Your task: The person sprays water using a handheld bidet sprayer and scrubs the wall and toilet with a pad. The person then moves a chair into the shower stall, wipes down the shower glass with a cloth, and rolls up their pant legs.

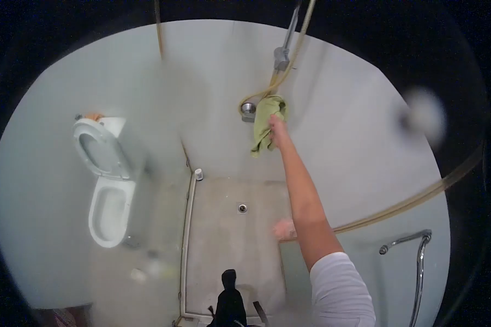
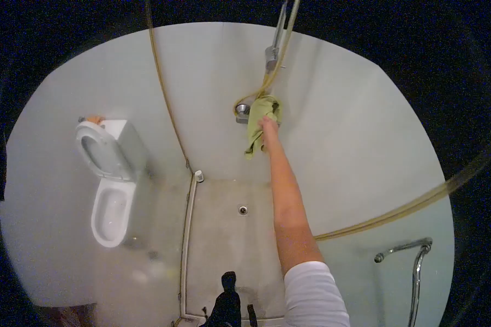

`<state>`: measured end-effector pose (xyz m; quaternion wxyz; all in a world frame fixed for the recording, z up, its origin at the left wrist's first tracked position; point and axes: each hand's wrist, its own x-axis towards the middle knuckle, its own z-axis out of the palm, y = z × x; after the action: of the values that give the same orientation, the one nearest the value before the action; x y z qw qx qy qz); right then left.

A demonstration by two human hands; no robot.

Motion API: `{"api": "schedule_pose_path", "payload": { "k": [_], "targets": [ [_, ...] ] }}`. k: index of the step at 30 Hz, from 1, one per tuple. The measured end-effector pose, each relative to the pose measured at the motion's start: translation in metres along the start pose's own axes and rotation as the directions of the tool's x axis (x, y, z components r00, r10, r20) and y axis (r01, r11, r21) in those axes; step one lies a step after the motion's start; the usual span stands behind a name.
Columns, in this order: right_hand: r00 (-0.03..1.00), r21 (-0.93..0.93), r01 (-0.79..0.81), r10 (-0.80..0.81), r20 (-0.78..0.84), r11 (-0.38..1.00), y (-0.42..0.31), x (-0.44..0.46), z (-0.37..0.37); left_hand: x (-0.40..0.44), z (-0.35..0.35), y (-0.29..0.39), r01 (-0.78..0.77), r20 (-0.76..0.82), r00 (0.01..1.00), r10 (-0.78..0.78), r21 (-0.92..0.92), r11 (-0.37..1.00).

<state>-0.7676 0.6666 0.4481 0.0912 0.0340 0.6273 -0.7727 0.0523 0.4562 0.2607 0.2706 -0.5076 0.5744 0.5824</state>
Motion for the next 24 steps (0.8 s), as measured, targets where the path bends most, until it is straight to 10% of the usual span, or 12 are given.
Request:
{"api": "schedule_pose_path", "payload": {
  "k": [4, 11, 13, 14, 16, 18, 20, 23, 24],
  "targets": [
    [0.983, 0.483, -0.101, 0.161, -0.083, 0.87, -0.011, -0.003, -0.022, -0.015, 0.001, -0.013, 0.017, -0.017, 1.0, -0.017, -0.031, 0.999],
    [0.898, 0.665, 0.128, -0.37, 0.237, 0.736, -0.104, -0.22, -0.089, -0.031, 0.015, -0.086, -0.246, 0.042, 0.965, 0.259, -0.189, 0.951],
    [0.888, 0.738, 0.022, -0.352, 0.295, 0.674, -0.112, -0.298, -0.112, 0.016, 0.02, -0.071, -0.198, -0.035, 0.968, 0.247, 0.493, 0.847],
    [0.891, 0.756, -0.027, -0.327, 0.314, 0.654, -0.11, -0.335, -0.122, 0.059, 0.025, -0.085, -0.206, 0.021, 0.947, 0.322, 0.808, 0.552],
    [0.852, 0.708, 0.023, -0.384, 0.355, 0.706, -0.091, -0.406, -0.126, 0.01, 0.064, -0.011, -0.32, -0.201, 0.934, 0.296, -0.102, 0.942],
    [0.819, 0.713, -0.135, -0.327, 0.471, 0.688, -0.066, -0.48, -0.108, -0.095, 0.096, 0.073, -0.519, -0.08, 0.854, 0.514, -0.212, 0.828],
    [0.748, 0.658, -0.36, -0.217, 0.628, 0.661, -0.032, -0.556, -0.085, -0.143, 0.128, 0.081, -0.334, 0.184, 0.77, 0.611, -0.699, 0.632],
    [0.503, 0.368, -0.586, -0.032, 0.864, 0.722, 0.021, -0.667, -0.048, -0.219, 0.159, 0.06, 0.067, 0.351, 0.643, 0.681, -0.912, 0.405],
    [0.474, -0.001, -0.275, 0.136, 0.87, 0.961, 0.037, -0.698, -0.044, -0.206, 0.174, 0.04, -0.032, 0.294, 0.479, 0.827, -0.936, 0.352]
  ]
}}
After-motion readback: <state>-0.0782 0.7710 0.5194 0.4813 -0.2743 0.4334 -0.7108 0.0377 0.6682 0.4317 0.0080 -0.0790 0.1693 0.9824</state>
